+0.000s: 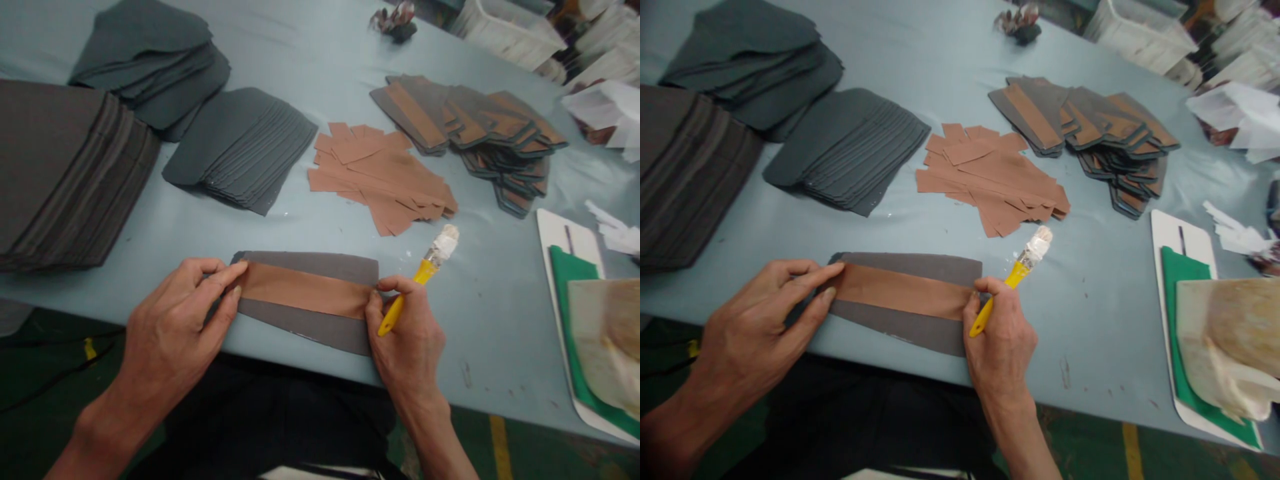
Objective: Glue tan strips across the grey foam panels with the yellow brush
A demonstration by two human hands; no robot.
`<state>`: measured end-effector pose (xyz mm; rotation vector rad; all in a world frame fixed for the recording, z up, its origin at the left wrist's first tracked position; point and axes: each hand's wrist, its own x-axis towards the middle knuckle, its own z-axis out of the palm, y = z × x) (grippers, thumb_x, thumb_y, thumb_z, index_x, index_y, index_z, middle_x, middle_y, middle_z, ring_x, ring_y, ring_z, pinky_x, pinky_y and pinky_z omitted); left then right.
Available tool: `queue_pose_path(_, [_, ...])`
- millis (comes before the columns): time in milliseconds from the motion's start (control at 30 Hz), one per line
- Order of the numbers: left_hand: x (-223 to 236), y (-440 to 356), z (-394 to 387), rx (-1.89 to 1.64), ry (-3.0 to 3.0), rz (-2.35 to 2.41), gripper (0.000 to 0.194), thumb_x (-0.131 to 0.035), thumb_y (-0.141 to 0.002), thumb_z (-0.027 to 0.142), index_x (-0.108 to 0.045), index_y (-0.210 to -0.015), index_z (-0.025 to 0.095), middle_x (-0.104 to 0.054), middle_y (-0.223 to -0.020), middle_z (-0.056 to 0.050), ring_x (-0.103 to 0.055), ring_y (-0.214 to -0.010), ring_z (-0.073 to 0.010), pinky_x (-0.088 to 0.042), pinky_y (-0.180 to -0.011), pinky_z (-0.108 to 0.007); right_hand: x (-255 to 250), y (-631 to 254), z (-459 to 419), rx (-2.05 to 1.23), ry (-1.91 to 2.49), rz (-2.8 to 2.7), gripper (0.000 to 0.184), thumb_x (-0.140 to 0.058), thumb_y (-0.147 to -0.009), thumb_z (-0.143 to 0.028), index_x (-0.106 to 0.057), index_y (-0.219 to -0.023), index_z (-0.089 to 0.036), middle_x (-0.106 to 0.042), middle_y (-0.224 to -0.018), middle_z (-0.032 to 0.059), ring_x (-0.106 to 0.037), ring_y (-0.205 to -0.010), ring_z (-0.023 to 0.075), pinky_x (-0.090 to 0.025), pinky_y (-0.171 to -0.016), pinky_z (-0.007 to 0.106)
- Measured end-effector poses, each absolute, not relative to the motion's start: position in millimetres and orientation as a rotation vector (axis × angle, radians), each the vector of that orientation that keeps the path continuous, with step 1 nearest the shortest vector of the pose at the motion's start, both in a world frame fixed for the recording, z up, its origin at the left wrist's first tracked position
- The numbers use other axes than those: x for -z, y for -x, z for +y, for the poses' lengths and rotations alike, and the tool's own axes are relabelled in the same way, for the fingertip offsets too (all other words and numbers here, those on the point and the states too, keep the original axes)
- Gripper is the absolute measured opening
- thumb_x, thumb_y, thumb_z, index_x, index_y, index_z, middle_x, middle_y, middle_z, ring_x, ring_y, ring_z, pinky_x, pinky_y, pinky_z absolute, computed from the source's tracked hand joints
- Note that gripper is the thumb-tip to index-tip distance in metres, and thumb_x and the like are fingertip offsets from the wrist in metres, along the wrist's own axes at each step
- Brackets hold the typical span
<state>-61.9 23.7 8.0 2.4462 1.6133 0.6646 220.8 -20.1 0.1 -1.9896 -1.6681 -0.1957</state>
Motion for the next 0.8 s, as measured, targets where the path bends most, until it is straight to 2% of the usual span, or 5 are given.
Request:
queue_pose_path(167, [-8.4,61.4,23.9,-0.649,-2.452,1.622,0.035,-0.045,-0.108,0.030,-0.063,-0.137,0.023,-0.065,-0.116,-0.007,-0.069,-0.100,-0.0255,-0.050,-0.087,-0.038,-0.6,-219.6,-19.4,0.227,1.907,-1.754,0.013,-0.054,-0.100,-0.021,-0.061,-0.109,-0.025,-0.074,-0.095,0.0030,-0.071,-0.079,0.0197,-0.048,-0.066,0.029])
queue_pose_path(333, [-9.3,60.2,24.7,-0.656,-2.477,1.613,0.034,-0.046,-0.108,0.029,-0.065,-0.135,0.019,-0.065,-0.115,-0.008,-0.068,-0.099,-0.0252,-0.050,-0.084,-0.037,-1.1,-220.6,-18.4,0.196,1.904,-1.769,0.013,-0.053,-0.099,-0.021,-0.062,-0.107,-0.026,-0.074,-0.091,0.0020,-0.071,-0.077,0.0197,-0.048,-0.065,0.030])
queue_pose_path(633, [-8.0,60.8,23.8,-0.653,-2.477,1.615,0.034,-0.045,-0.108,0.028,-0.064,-0.136,0.020,-0.065,-0.115,-0.008,-0.068,-0.099,-0.0259,-0.050,-0.085,-0.039,0.7,-231.8,-19.5,0.155,1.853,-1.876,0.009,-0.054,-0.103,-0.023,-0.061,-0.108,-0.025,-0.074,-0.092,0.0030,-0.070,-0.078,0.0201,-0.048,-0.066,0.030])
queue_pose_path(800, [-7.8,60.3,24.5,-0.655,-2.450,1.634,0.035,-0.045,-0.107,0.030,-0.063,-0.137,0.027,-0.066,-0.115,-0.006,-0.069,-0.099,-0.0257,-0.052,-0.086,-0.039,0.4,-236.2,-20.5,0.142,1.808,-1.911,0.008,-0.054,-0.105,-0.025,-0.061,-0.109,-0.026,-0.076,-0.097,0.0031,-0.072,-0.082,0.0193,-0.050,-0.069,0.029])
